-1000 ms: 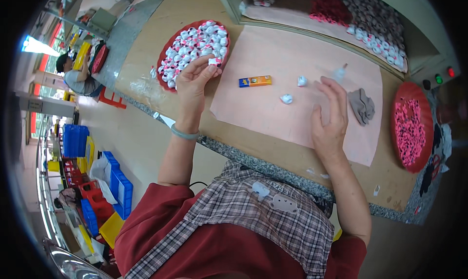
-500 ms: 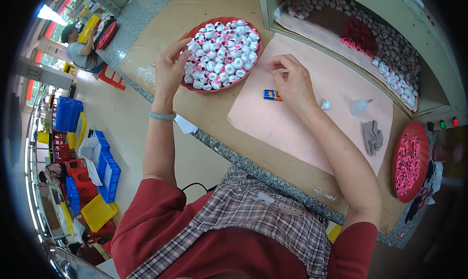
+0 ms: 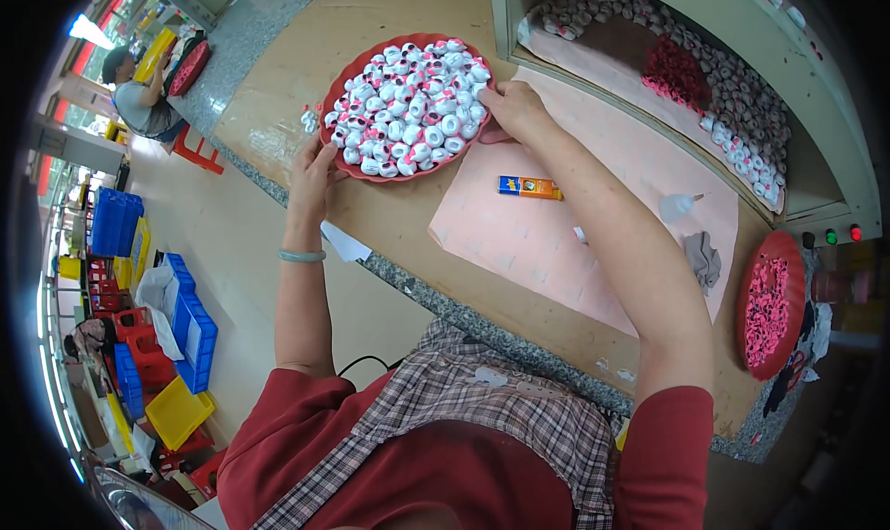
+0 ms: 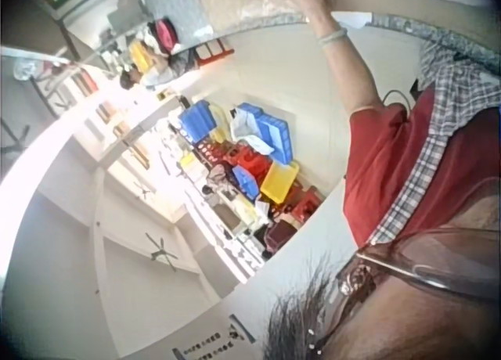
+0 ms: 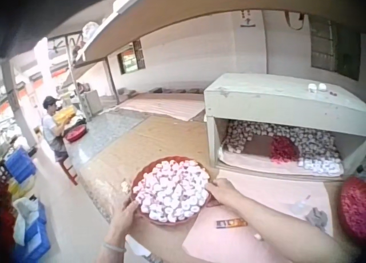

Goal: Applying glue to small plastic parts to assemble character heads.

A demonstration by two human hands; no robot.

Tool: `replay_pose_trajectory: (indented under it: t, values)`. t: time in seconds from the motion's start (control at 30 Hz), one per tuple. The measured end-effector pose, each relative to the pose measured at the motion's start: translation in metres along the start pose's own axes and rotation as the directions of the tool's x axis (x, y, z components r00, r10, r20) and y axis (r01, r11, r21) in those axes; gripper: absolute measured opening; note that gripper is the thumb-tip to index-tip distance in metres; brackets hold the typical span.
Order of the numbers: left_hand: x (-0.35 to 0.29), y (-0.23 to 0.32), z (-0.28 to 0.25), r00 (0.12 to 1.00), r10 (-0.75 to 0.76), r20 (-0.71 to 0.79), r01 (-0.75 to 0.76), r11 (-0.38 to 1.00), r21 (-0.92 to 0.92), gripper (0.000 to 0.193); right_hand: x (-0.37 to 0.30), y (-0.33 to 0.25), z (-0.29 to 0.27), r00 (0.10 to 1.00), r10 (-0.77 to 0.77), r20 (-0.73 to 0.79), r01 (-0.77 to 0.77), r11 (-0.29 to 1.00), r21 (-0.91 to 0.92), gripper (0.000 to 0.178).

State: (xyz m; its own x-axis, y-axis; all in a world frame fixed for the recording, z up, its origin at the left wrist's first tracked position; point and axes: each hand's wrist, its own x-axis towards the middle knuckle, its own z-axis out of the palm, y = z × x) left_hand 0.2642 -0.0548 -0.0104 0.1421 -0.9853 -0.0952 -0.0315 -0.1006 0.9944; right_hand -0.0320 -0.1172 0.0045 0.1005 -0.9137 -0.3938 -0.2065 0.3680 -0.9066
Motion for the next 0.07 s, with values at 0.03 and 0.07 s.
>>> replay_pose_trajectory:
  t: [0.03, 0.07]
  values:
    - [0.0055, -0.0083, -0.0048, 0.998, 0.063, 0.014, -0.063, 0.998, 0.016, 0.046, 0.0006, 0.0003, 0.0010, 1.000, 0.003, 0.002, -0.003, 0.999, -0.033, 0.031]
    - [0.0118, -0.0134, -0.0066, 0.992, 0.126, 0.032, -0.127, 0.991, 0.030, 0.046, 0.0000, -0.0012, 0.0020, 1.000, 0.000, 0.001, 0.000, 0.999, -0.036, 0.031]
